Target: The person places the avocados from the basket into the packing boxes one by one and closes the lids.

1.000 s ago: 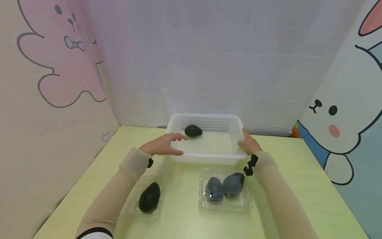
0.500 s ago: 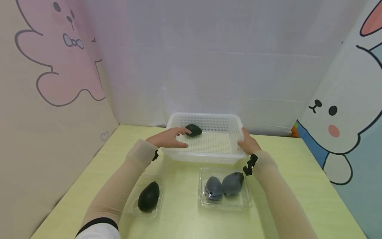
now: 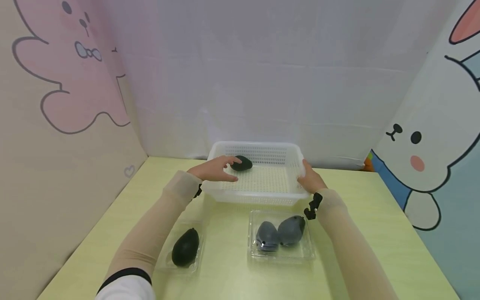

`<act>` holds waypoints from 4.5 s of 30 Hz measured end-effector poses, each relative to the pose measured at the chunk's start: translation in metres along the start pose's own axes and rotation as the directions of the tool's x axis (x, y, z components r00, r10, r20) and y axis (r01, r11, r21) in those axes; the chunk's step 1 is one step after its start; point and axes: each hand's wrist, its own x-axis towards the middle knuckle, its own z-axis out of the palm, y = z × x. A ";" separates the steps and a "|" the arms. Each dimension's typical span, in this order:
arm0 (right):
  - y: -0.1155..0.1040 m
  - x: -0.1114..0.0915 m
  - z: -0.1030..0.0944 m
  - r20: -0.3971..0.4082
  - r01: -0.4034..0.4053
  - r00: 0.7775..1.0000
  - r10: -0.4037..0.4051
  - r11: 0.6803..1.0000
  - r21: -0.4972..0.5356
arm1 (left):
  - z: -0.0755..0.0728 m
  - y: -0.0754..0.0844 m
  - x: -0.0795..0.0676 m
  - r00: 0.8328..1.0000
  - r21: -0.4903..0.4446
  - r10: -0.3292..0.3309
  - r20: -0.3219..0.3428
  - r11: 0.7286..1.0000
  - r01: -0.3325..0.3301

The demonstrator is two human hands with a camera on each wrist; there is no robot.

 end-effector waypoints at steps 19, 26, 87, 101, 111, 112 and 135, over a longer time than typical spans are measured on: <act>0.003 0.005 0.001 -0.003 -0.004 1.000 0.004 1.000 -0.003 | -0.003 -0.007 0.018 1.000 0.043 -0.014 0.012 0.999 0.013; 0.002 0.001 0.001 -0.002 -0.014 1.000 0.014 1.000 0.008 | -0.003 -0.010 0.024 1.000 0.046 -0.015 0.023 0.999 0.014; 0.001 -0.003 0.000 -0.012 0.007 1.000 -0.007 1.000 -0.014 | -0.010 -0.018 0.082 0.970 0.123 -0.238 0.044 0.965 0.231; 0.003 -0.001 0.001 -0.022 0.018 1.000 -0.018 0.999 -0.035 | -0.006 -0.027 0.092 0.963 0.096 -0.270 0.004 0.959 0.268; 0.004 0.002 0.002 -0.029 0.017 0.999 -0.018 1.000 -0.018 | -0.007 -0.026 0.098 0.948 0.079 -0.318 -0.013 0.945 0.318; 0.004 0.003 0.003 -0.028 0.017 0.999 -0.018 1.000 -0.016 | -0.007 -0.026 0.098 0.945 0.084 -0.325 -0.014 0.942 0.325; 0.004 0.001 -0.002 -0.015 0.008 1.000 -0.008 1.000 -0.009 | 0.000 -0.043 0.115 0.924 0.004 -0.381 -0.019 0.924 0.381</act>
